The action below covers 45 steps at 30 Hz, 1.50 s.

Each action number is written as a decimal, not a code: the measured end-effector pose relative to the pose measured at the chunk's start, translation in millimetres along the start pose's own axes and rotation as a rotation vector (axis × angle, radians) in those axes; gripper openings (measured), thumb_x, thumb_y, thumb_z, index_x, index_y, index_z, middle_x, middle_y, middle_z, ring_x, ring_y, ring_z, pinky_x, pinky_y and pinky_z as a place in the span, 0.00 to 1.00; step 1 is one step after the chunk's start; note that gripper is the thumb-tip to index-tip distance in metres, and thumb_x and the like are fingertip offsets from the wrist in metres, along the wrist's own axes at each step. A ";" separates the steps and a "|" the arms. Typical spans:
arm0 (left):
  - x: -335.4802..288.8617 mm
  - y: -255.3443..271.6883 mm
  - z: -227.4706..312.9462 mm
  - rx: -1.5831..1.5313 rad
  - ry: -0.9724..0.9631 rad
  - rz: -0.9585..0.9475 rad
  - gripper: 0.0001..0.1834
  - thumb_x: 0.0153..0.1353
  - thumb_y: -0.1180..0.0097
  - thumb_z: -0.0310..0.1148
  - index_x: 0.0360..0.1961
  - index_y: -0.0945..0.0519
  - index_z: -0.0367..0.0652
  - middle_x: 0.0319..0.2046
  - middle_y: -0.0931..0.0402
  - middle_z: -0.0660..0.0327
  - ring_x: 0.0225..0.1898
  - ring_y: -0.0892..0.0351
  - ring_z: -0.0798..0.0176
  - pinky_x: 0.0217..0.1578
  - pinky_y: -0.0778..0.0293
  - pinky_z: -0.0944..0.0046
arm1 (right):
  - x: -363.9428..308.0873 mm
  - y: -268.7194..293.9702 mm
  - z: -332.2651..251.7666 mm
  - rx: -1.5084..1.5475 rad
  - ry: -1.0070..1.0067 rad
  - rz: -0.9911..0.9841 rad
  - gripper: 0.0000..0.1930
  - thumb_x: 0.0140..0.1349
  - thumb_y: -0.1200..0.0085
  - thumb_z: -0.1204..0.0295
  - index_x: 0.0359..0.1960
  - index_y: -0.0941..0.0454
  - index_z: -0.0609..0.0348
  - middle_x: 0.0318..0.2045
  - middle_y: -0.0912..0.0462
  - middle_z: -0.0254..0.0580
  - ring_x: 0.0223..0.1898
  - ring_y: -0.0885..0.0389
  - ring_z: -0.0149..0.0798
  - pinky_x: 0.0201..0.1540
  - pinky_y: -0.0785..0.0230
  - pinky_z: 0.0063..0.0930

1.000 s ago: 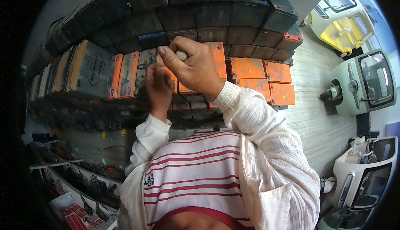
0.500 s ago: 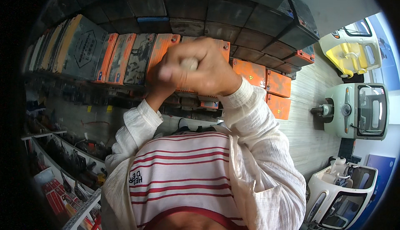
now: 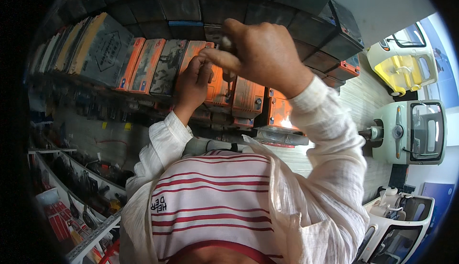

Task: The person uses a screwdriver to tighten terminals on several orange batteries arranged on the floor and on a shelf. They walk through a showroom of electric scooters and small vehicles to reach the batteries, then return to the initial location to continue tightening connections.

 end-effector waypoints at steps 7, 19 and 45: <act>1.9 -6.7 -5.8 -0.331 0.032 0.016 0.14 0.69 0.52 0.38 0.40 0.28 0.36 0.20 0.31 0.66 0.22 0.34 0.74 0.26 0.34 0.71 | -16.7 23.6 -7.7 0.146 0.327 -0.151 0.14 0.52 0.49 0.76 0.41 0.31 0.65 0.25 0.16 0.42 0.35 0.18 0.42 0.38 0.28 0.31; 1.1 2.0 -21.2 -0.585 0.115 -0.015 0.14 0.70 0.53 0.42 0.39 0.30 0.41 0.19 0.34 0.68 0.19 0.39 0.78 0.19 0.42 0.76 | -12.9 21.5 -15.6 0.102 0.306 -0.082 0.15 0.59 0.46 0.63 0.39 0.24 0.63 0.21 0.17 0.44 0.21 0.19 0.49 0.27 0.26 0.38; 3.1 7.3 -14.3 -0.668 0.146 -0.016 0.15 0.70 0.53 0.44 0.38 0.30 0.43 0.20 0.34 0.69 0.19 0.39 0.79 0.19 0.40 0.76 | 0.3 25.9 -22.1 -0.093 0.084 -0.222 0.13 0.60 0.44 0.62 0.35 0.21 0.60 0.25 0.17 0.46 0.26 0.18 0.49 0.29 0.27 0.38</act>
Point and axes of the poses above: each hand's wrist, its own x-axis towards the middle knuckle, its own y-axis out of the back of the hand, z = x × y, the point moved 2 cm from there along x, towards the middle knuckle
